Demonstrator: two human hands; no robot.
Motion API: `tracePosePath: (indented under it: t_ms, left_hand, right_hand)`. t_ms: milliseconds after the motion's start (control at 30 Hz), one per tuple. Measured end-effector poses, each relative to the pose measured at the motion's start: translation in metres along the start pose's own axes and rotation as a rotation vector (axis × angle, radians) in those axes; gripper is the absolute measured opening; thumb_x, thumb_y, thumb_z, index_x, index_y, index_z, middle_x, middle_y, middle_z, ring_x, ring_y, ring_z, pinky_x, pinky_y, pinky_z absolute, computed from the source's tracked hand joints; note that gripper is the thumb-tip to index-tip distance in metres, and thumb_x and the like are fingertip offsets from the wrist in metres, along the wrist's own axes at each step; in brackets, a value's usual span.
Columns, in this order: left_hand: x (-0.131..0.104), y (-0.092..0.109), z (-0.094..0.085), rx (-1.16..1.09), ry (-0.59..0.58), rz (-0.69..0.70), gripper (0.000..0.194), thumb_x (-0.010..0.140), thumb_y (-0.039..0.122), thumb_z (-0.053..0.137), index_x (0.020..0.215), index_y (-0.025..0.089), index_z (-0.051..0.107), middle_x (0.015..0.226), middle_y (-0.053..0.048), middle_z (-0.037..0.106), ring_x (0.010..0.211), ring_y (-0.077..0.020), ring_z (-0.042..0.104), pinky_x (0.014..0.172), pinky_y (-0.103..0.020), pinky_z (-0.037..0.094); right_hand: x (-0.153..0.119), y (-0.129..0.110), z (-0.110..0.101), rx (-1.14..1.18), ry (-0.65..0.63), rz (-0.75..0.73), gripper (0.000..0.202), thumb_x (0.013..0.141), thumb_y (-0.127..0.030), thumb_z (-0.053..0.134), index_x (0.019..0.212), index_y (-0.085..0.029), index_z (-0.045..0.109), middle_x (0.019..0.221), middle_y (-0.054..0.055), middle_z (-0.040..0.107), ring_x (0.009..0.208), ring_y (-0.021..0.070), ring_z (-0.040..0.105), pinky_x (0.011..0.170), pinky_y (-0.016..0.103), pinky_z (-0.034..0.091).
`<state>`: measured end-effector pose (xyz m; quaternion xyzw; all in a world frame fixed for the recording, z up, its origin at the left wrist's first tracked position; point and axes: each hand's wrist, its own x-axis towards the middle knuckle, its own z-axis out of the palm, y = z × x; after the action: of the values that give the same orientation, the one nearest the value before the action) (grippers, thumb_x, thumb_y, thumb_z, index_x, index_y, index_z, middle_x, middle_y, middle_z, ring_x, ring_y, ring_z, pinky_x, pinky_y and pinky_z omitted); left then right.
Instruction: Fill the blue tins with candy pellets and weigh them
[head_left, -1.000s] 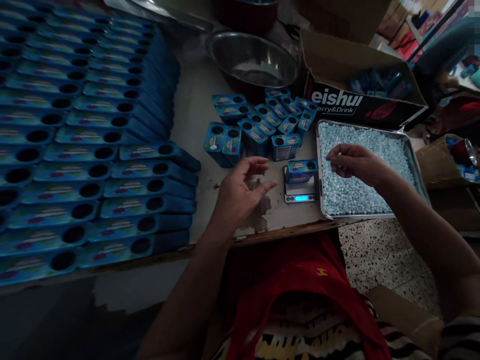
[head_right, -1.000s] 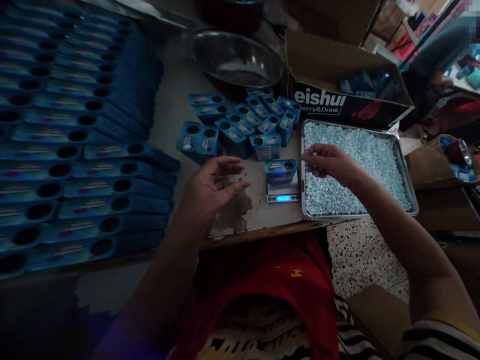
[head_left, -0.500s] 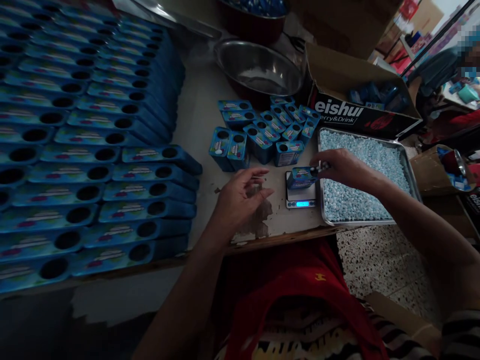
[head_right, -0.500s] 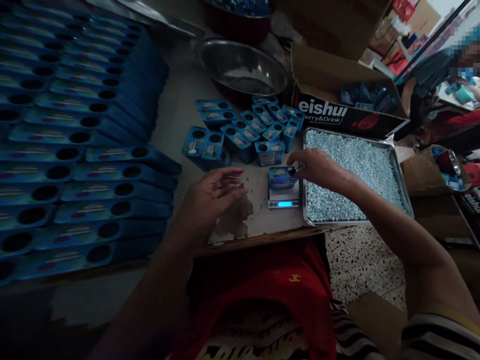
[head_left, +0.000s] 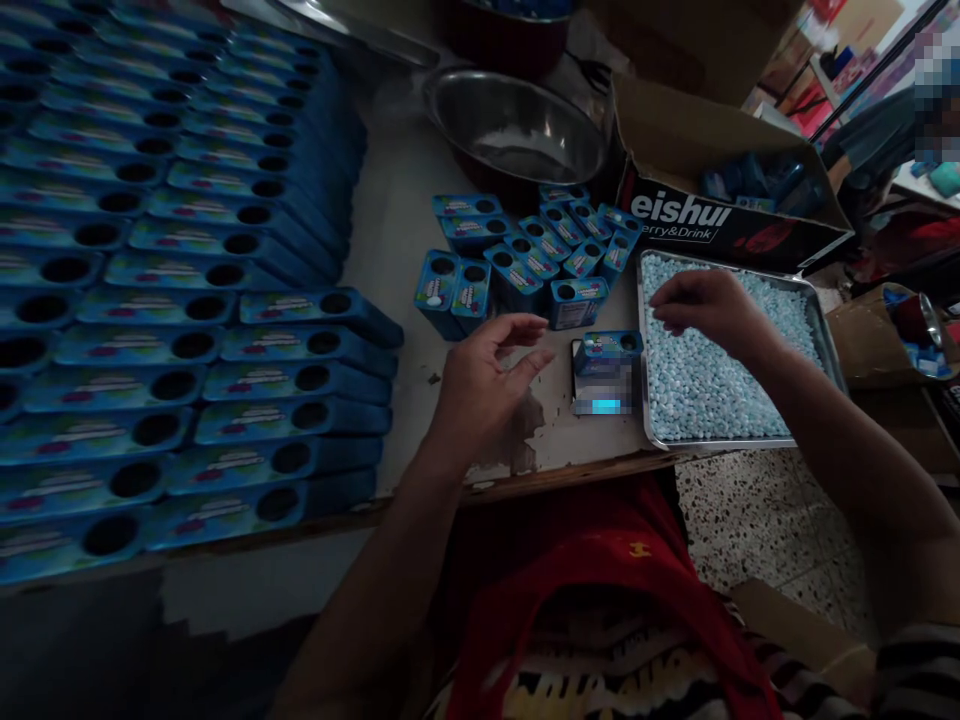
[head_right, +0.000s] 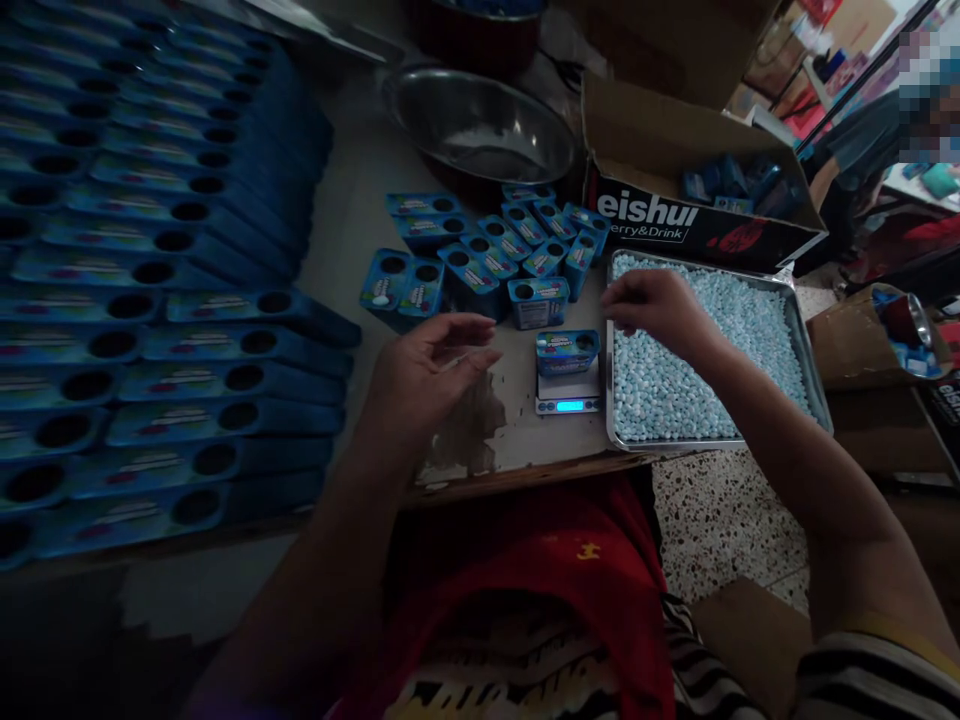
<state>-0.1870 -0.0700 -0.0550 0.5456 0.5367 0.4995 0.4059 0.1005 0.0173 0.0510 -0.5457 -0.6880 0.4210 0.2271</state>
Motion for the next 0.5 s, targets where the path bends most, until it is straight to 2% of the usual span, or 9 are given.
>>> tracePosePath:
  t_ms: [67,133,200,267,333,400,500]
  left_hand:
    - [0.003,0.007,0.0,0.044,-0.013,0.034,0.03,0.088,0.039,0.081,0.115,0.026,0.079,0.117,-0.007,0.082,0.112,-0.0281,0.077,0.111,-0.049,0.06]
    - [0.005,0.013,0.002,0.072,-0.02,0.078,0.027,0.089,0.036,0.08,0.114,0.024,0.079,0.116,-0.007,0.082,0.11,-0.0275,0.078,0.11,-0.048,0.061]
    - [0.006,0.018,0.005,0.102,-0.016,0.124,0.024,0.09,0.033,0.08,0.112,0.023,0.079,0.116,-0.007,0.082,0.11,-0.0269,0.078,0.108,-0.047,0.061]
    - [0.008,0.024,0.012,0.154,-0.005,0.166,0.02,0.091,0.03,0.08,0.11,0.023,0.08,0.115,-0.006,0.082,0.11,-0.0263,0.077,0.107,-0.045,0.061]
    - [0.012,0.031,0.019,0.233,-0.01,0.201,0.016,0.092,0.026,0.08,0.108,0.024,0.08,0.115,-0.005,0.082,0.11,-0.0263,0.076,0.105,-0.044,0.061]
    - [0.016,0.038,0.026,0.315,-0.034,0.226,0.013,0.092,0.025,0.081,0.105,0.024,0.08,0.113,-0.005,0.082,0.11,-0.027,0.076,0.105,-0.044,0.06]
    - [0.022,0.044,0.033,0.419,-0.077,0.246,0.008,0.093,0.028,0.082,0.1,0.025,0.081,0.11,-0.006,0.081,0.11,-0.0287,0.075,0.106,-0.045,0.059]
  right_hand:
    - [-0.006,0.026,-0.016,0.257,0.146,0.122,0.02,0.076,-0.026,0.095,0.089,-0.019,0.081,0.078,0.001,0.076,0.069,0.013,0.069,0.071,0.027,0.062]
    - [-0.017,0.056,-0.029,0.461,0.291,0.28,0.021,0.073,-0.019,0.096,0.087,-0.019,0.08,0.083,0.002,0.078,0.075,0.0114,0.072,0.078,0.023,0.066]
    - [-0.031,0.081,-0.037,0.558,0.358,0.421,0.022,0.071,-0.009,0.093,0.085,-0.018,0.079,0.086,0.004,0.079,0.081,0.0122,0.075,0.083,0.021,0.067]
    - [-0.046,0.098,-0.041,0.575,0.333,0.501,0.024,0.068,-0.003,0.089,0.085,-0.017,0.08,0.091,0.008,0.081,0.086,0.0154,0.078,0.086,0.023,0.069]
    - [-0.057,0.105,-0.044,0.583,0.265,0.518,0.027,0.067,-0.003,0.089,0.089,-0.016,0.081,0.096,0.011,0.083,0.09,0.0184,0.08,0.088,0.027,0.07]
    - [-0.065,0.107,-0.045,0.568,0.197,0.494,0.028,0.069,-0.011,0.092,0.094,-0.017,0.082,0.098,0.012,0.084,0.09,0.0195,0.08,0.088,0.03,0.071]
    - [-0.069,0.104,-0.042,0.385,0.121,0.403,0.033,0.072,-0.03,0.095,0.1,-0.017,0.082,0.091,0.011,0.083,0.071,0.0166,0.075,0.066,0.031,0.066]
